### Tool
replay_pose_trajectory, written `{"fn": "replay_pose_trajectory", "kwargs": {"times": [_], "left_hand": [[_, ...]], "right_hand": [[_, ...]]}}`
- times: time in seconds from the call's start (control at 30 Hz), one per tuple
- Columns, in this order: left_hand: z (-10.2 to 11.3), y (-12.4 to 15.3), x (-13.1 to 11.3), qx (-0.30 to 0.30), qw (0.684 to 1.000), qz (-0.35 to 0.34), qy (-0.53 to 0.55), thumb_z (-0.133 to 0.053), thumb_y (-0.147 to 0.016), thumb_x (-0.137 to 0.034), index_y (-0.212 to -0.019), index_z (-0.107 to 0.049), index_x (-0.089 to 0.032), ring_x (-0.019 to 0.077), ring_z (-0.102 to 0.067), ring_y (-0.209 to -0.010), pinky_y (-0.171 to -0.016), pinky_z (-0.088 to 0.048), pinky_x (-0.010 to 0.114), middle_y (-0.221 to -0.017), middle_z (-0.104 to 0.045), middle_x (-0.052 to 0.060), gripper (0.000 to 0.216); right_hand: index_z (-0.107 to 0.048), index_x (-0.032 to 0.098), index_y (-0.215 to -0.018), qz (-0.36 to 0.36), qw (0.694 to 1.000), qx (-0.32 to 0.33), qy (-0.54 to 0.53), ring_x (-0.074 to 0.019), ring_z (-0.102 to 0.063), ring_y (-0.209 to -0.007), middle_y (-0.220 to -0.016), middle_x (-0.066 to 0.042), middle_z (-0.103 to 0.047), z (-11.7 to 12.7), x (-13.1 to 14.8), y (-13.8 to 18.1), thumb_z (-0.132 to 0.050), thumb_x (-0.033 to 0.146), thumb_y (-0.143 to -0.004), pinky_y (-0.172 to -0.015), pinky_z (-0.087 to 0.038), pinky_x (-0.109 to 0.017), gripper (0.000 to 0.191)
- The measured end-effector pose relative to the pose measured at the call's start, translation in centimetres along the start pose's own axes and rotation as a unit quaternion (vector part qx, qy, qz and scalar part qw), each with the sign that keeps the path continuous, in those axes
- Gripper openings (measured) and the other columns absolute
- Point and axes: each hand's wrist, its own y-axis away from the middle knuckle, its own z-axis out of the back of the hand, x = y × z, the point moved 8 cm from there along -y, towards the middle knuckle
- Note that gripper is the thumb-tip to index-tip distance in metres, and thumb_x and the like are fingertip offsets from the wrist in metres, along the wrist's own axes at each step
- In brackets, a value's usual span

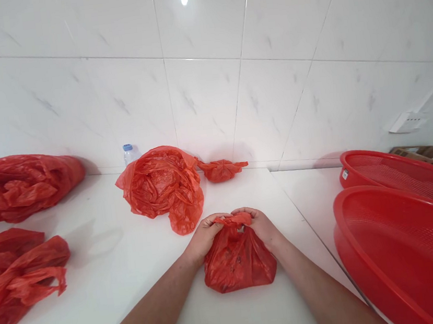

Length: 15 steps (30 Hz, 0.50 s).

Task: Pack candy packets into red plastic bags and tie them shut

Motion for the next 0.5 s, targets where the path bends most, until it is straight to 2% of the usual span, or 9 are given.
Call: {"fn": "replay_pose_trajectory", "kwargs": {"times": [0.13, 0.2, 0.23, 0.33, 0.4, 0.5], "left_hand": [[0.8, 0.1, -0.3, -0.045, 0.999, -0.019, -0.023, -0.064, -0.076, -0.038, -0.1, -0.069, -0.02, 0.0199, -0.063, -0.084, -0.08, -0.046, 0.032, -0.097, -0.069, 0.006, 0.03], [1.3, 0.4, -1.4, -0.084, 0.989, -0.081, -0.096, -0.057, -0.082, -0.041, -0.107, -0.067, -0.022, 0.0222, -0.059, -0.099, -0.091, -0.042, 0.035, -0.111, -0.064, 0.007, 0.033], [1.5, 0.8, -2.2, -0.106, 0.975, -0.127, -0.151, -0.053, -0.084, -0.041, -0.11, -0.066, -0.023, 0.0228, -0.055, -0.108, -0.097, -0.038, 0.036, -0.117, -0.061, 0.008, 0.033], [0.5, 2.5, -4.6, -0.133, 0.896, -0.267, -0.329, -0.048, -0.088, -0.038, -0.111, -0.066, -0.028, 0.024, -0.043, -0.121, -0.104, -0.029, 0.04, -0.129, -0.051, 0.007, 0.031], [-1.0, 3.9, -5.2, -0.101, 0.844, -0.33, -0.412, -0.049, -0.087, -0.036, -0.109, -0.067, -0.03, 0.0258, -0.042, -0.12, -0.103, -0.029, 0.043, -0.129, -0.051, 0.008, 0.028], [-3.7, 6.2, -5.1, -0.014, 0.79, -0.386, -0.477, -0.055, -0.084, -0.031, -0.1, -0.07, -0.029, 0.0275, -0.049, -0.112, -0.098, -0.034, 0.045, -0.113, -0.062, 0.009, 0.022]], "right_hand": [[-0.066, 0.02, -0.099, -0.01, 0.992, 0.023, -0.127, -0.0188, -0.064, -0.076, -0.091, -0.004, -0.069, 0.6, 0.3, 0.1, -0.068, 0.028, -0.065, -0.074, -0.049, -0.033, 0.035], [-0.067, 0.019, -0.099, 0.018, 0.991, -0.007, -0.135, -0.0213, -0.063, -0.09, -0.101, -0.007, -0.068, 1.7, 0.7, -0.1, -0.065, 0.036, -0.071, -0.081, -0.048, -0.035, 0.033], [-0.067, 0.019, -0.1, 0.039, 0.994, -0.034, -0.1, -0.022, -0.062, -0.094, -0.104, -0.008, -0.067, 2.4, 1.0, -0.2, -0.062, 0.041, -0.075, -0.082, -0.048, -0.035, 0.034], [-0.065, 0.02, -0.106, 0.098, 0.984, -0.124, 0.088, -0.0226, -0.061, -0.094, -0.106, -0.008, -0.066, 4.6, 1.8, -0.5, -0.053, 0.046, -0.081, -0.08, -0.048, -0.036, 0.038], [-0.067, 0.021, -0.103, 0.134, 0.959, -0.164, 0.187, -0.0225, -0.059, -0.096, -0.104, -0.007, -0.066, 5.6, 2.5, -0.5, -0.051, 0.043, -0.082, -0.085, -0.045, -0.038, 0.034], [-0.069, 0.023, -0.093, 0.177, 0.93, -0.189, 0.261, -0.0228, -0.052, -0.102, -0.103, -0.006, -0.064, 6.3, 3.4, -0.4, -0.051, 0.034, -0.082, -0.096, -0.035, -0.039, 0.024]]}}
